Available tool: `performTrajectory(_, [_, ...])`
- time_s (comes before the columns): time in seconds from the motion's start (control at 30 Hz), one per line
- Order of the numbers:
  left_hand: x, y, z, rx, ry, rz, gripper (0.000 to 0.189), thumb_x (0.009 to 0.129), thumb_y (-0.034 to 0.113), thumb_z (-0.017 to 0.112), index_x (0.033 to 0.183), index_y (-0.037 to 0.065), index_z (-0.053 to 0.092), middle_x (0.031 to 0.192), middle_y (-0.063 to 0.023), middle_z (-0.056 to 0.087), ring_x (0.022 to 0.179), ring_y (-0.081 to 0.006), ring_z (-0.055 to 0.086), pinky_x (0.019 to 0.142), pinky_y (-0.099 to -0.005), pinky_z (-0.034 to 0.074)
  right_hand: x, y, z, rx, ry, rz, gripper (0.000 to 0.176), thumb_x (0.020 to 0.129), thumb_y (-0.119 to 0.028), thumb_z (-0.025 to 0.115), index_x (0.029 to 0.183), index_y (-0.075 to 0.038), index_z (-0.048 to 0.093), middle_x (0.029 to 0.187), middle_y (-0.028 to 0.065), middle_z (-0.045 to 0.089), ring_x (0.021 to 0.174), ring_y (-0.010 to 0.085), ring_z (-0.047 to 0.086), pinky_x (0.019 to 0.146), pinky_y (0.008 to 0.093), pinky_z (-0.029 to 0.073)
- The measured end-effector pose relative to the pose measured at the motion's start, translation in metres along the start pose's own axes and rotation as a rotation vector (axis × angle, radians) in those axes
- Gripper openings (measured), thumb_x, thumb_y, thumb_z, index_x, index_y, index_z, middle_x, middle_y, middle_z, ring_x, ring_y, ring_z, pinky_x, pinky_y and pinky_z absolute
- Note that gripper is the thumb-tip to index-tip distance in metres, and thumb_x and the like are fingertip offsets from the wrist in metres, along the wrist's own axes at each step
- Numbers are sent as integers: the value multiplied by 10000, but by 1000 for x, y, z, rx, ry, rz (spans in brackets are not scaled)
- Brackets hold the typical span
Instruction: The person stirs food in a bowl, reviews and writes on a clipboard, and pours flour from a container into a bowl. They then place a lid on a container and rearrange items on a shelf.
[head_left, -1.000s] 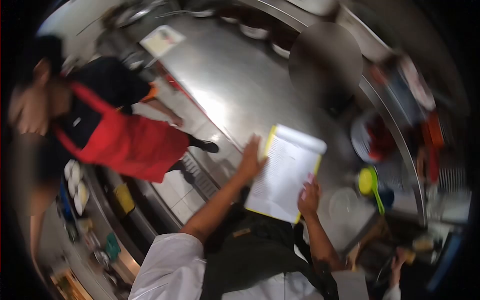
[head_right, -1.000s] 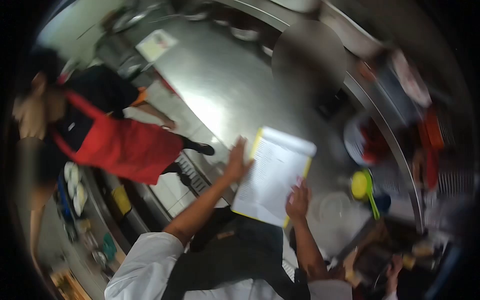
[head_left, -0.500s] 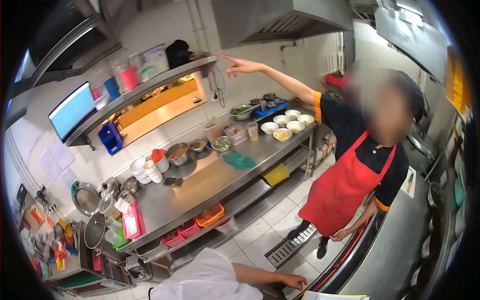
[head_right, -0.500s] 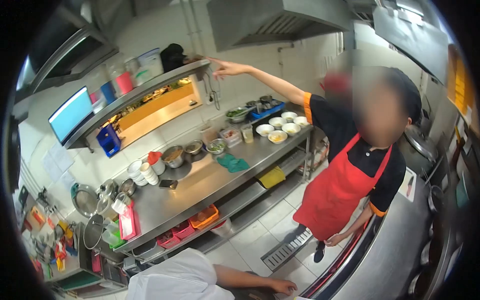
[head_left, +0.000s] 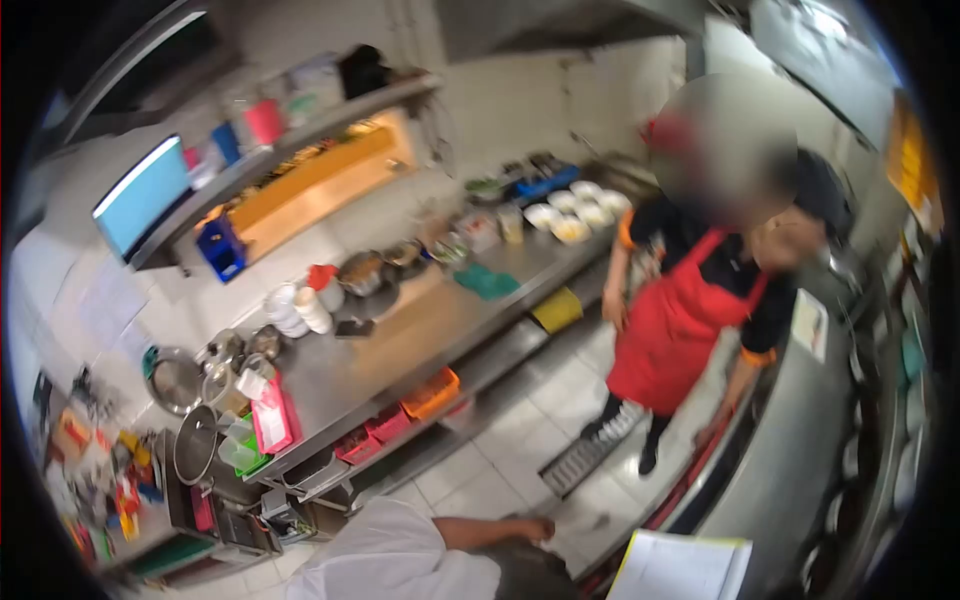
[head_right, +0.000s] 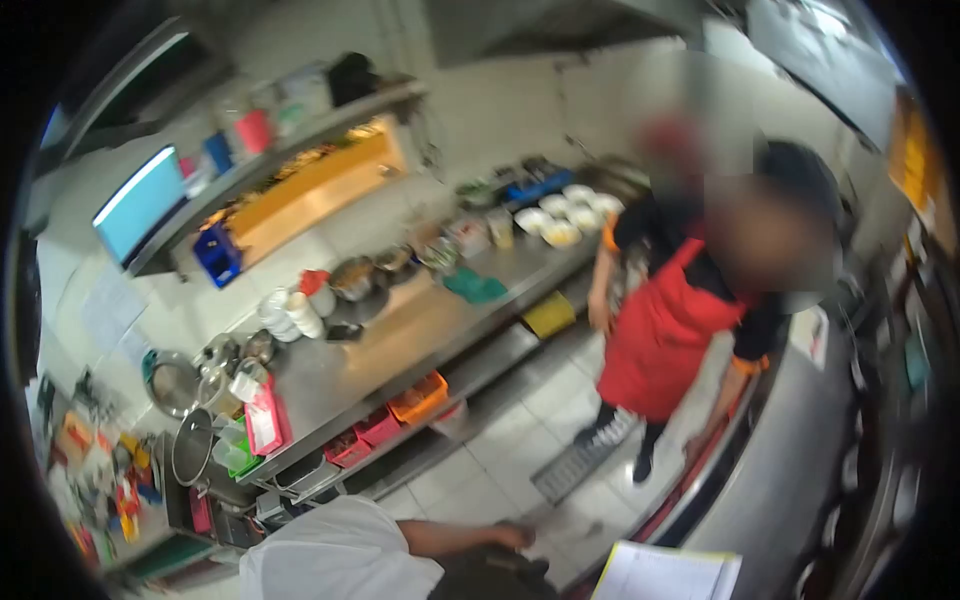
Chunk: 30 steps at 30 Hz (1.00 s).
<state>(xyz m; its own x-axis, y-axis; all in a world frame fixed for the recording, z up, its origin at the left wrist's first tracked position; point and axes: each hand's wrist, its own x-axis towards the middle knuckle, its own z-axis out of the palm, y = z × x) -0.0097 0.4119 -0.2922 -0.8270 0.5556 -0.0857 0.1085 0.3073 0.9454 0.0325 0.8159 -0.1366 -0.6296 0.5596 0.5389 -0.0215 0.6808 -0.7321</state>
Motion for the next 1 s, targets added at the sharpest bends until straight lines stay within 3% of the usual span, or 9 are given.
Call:
performTrajectory(0.07, [-3, -20, -16, 425, -235, 433, 203, 743, 192, 642, 846, 17, 653, 923, -171, 650, 856, -309, 602, 735, -457, 472, -13, 19, -19, -160, 30, 64, 452, 999, -364, 478, 1223, 29, 480, 1390, 277, 413, 1343, 434, 344, 1108, 533, 274])
performTrajectory(0.1, [-4, -4, -21, 306, -343, -320, 271, 757, 225, 651, 907, -1, 661, 1039, -183, 646, 966, -355, 589, 816, -473, 468, -18, 25, -27, -197, 51, 95, 451, 999, -361, 481, 1225, 29, 479, 1391, 278, 411, 1347, 434, 341, 1110, 532, 272])
performTrajectory(0.2, [-34, -63, -33, 380, -427, -428, 406, 780, 289, 646, 1095, 36, 688, 1257, -232, 581, 1192, -366, 529, 977, -462, 433, -10, -12, -39, -399, 47, 200, 405, 881, -60, 560, 1267, 13, 462, 1365, 271, 430, 1328, 435, 356, 1113, 495, 266])
performTrajectory(0.23, [-34, 23, -70, 346, -536, -663, 383, 798, 282, 632, 1095, 48, 692, 1247, -202, 601, 1166, -354, 555, 977, -454, 448, -6, -22, -42, -465, 47, 173, 447, 851, -11, 569, 1282, 8, 453, 1338, 260, 451, 1312, 426, 375, 1110, 482, 274])
performTrajectory(0.3, [-78, -15, -87, 741, -456, 1, 339, 819, 278, 612, 1034, 26, 687, 1118, -152, 666, 1018, -336, 629, 875, -410, 506, 10, -63, -45, -437, -12, 198, 430, 849, 36, 523, 1274, 2, 465, 1398, 259, 414, 1351, 414, 338, 1122, 473, 261])
performTrajectory(0.37, [-102, 6, -96, 165, -17, -743, 375, 808, 307, 641, 1039, 13, 666, 1074, -185, 674, 999, -343, 638, 880, -404, 506, 24, -97, -42, -305, -91, 74, 382, 888, 24, 476, 1269, 6, 471, 1420, 256, 415, 1346, 404, 365, 1115, 462, 272])
performTrajectory(0.5, [-137, -22, -109, 248, -40, -928, 443, 781, 320, 707, 1110, 27, 663, 1100, -225, 669, 1064, -343, 631, 931, -389, 491, 46, -169, -29, -48, -407, 59, 275, 989, -133, 461, 1206, 12, 546, 1228, 205, 611, 1170, 347, 572, 992, 413, 424])
performTrajectory(0.67, [-132, -34, -117, 160, 56, -914, 409, 790, 303, 684, 1098, 34, 668, 1102, -212, 672, 1068, -340, 628, 920, -391, 494, 43, -244, 7, 238, -757, 66, 359, 990, -324, 509, 1055, 3, 642, 938, 151, 653, 861, 276, 636, 773, 362, 487])
performTrajectory(1.0, [-83, -31, -99, 67, 142, -591, 296, 865, 212, 640, 1093, 24, 638, 956, -144, 689, 886, -229, 657, 800, -350, 521, -4, -236, 50, 36, -1241, 120, 259, 907, -183, 596, 1113, -26, 575, 967, 239, 619, 931, 451, 580, 809, 447, 484])
